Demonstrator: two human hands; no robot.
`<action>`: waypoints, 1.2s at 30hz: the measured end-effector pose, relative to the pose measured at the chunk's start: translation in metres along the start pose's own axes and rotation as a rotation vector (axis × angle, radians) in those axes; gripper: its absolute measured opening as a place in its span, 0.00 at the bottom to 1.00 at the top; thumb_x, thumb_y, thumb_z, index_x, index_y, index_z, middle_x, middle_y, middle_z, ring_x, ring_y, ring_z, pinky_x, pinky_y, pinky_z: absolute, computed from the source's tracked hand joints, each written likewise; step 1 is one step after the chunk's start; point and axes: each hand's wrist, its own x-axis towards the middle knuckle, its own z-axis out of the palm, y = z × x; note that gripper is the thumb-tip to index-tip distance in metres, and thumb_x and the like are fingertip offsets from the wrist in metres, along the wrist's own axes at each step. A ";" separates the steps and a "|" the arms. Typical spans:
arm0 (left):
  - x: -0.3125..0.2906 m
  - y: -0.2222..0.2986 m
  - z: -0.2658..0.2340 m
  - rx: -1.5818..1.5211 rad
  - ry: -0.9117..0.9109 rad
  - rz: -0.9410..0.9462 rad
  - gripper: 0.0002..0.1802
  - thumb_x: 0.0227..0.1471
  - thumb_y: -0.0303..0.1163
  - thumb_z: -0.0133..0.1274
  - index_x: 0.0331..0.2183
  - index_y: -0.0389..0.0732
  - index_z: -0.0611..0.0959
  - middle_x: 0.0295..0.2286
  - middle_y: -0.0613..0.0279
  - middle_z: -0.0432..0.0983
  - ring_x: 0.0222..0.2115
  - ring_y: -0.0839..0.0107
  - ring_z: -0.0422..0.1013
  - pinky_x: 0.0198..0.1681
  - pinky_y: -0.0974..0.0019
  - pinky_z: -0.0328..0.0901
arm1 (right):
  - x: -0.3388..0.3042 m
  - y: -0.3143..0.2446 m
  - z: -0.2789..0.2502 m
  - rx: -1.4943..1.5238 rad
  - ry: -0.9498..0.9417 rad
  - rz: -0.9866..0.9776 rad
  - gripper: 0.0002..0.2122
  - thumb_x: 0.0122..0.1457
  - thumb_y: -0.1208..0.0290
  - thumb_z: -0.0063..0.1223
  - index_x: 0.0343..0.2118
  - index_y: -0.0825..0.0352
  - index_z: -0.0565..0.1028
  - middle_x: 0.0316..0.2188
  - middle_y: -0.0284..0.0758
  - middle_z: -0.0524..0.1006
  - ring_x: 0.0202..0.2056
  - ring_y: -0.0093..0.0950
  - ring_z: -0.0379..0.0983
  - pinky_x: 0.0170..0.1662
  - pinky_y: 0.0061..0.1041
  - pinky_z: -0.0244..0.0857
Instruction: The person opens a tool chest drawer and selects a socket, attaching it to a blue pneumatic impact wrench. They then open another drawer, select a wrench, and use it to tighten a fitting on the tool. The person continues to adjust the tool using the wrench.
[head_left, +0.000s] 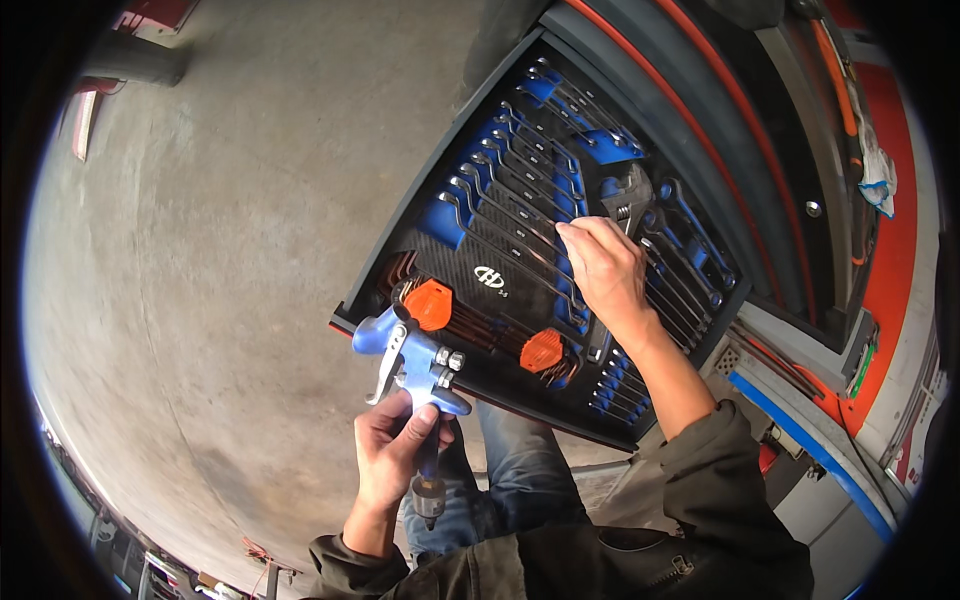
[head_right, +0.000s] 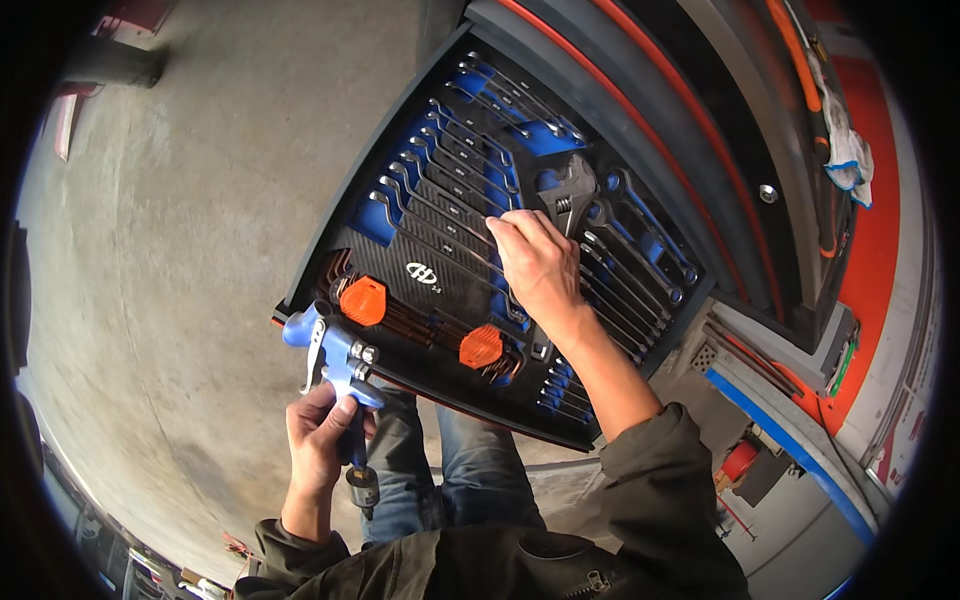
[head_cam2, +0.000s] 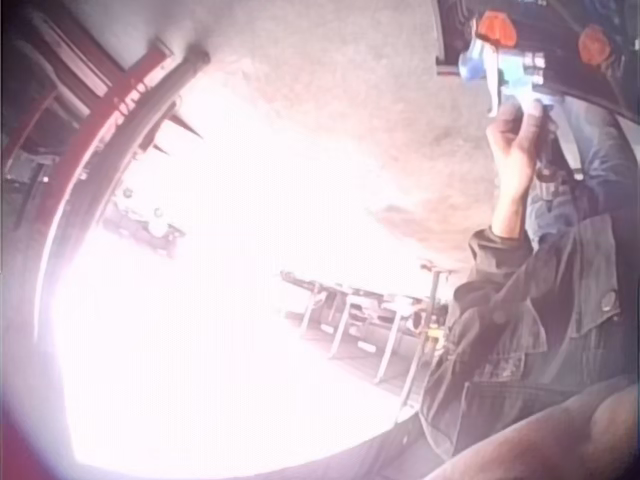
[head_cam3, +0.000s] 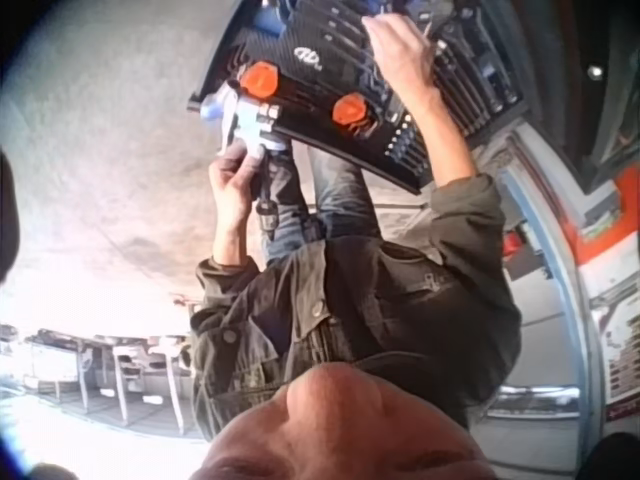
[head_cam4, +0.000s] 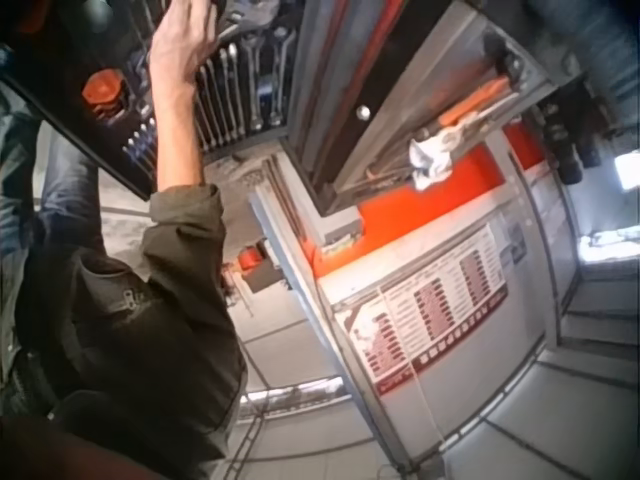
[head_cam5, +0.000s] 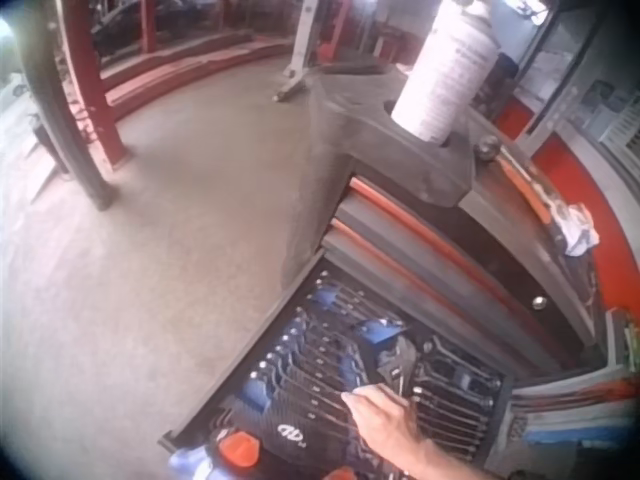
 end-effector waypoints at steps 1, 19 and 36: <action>0.001 0.001 -0.001 -0.004 -0.012 -0.006 0.14 0.62 0.34 0.57 0.36 0.30 0.83 0.24 0.60 0.80 0.25 0.76 0.74 0.30 0.74 0.66 | -0.003 0.003 0.006 0.020 -0.030 0.028 0.05 0.55 0.81 0.61 0.34 0.68 0.81 0.33 0.35 0.79 0.34 0.35 0.79 0.35 0.32 0.74; 0.001 0.000 -0.006 -0.040 -0.005 -0.022 0.14 0.63 0.34 0.57 0.35 0.30 0.83 0.25 0.60 0.79 0.26 0.76 0.73 0.32 0.72 0.68 | -0.009 -0.025 -0.032 0.399 -0.428 0.426 0.07 0.57 0.75 0.64 0.34 0.74 0.81 0.27 0.36 0.79 0.24 0.25 0.76 0.27 0.26 0.68; 0.002 -0.006 0.002 -0.077 0.019 -0.055 0.14 0.63 0.33 0.56 0.35 0.30 0.83 0.25 0.61 0.79 0.25 0.77 0.73 0.32 0.72 0.68 | -0.015 -0.087 -0.030 1.379 -0.269 0.856 0.06 0.63 0.77 0.60 0.38 0.74 0.78 0.20 0.30 0.76 0.18 0.14 0.69 0.19 0.13 0.60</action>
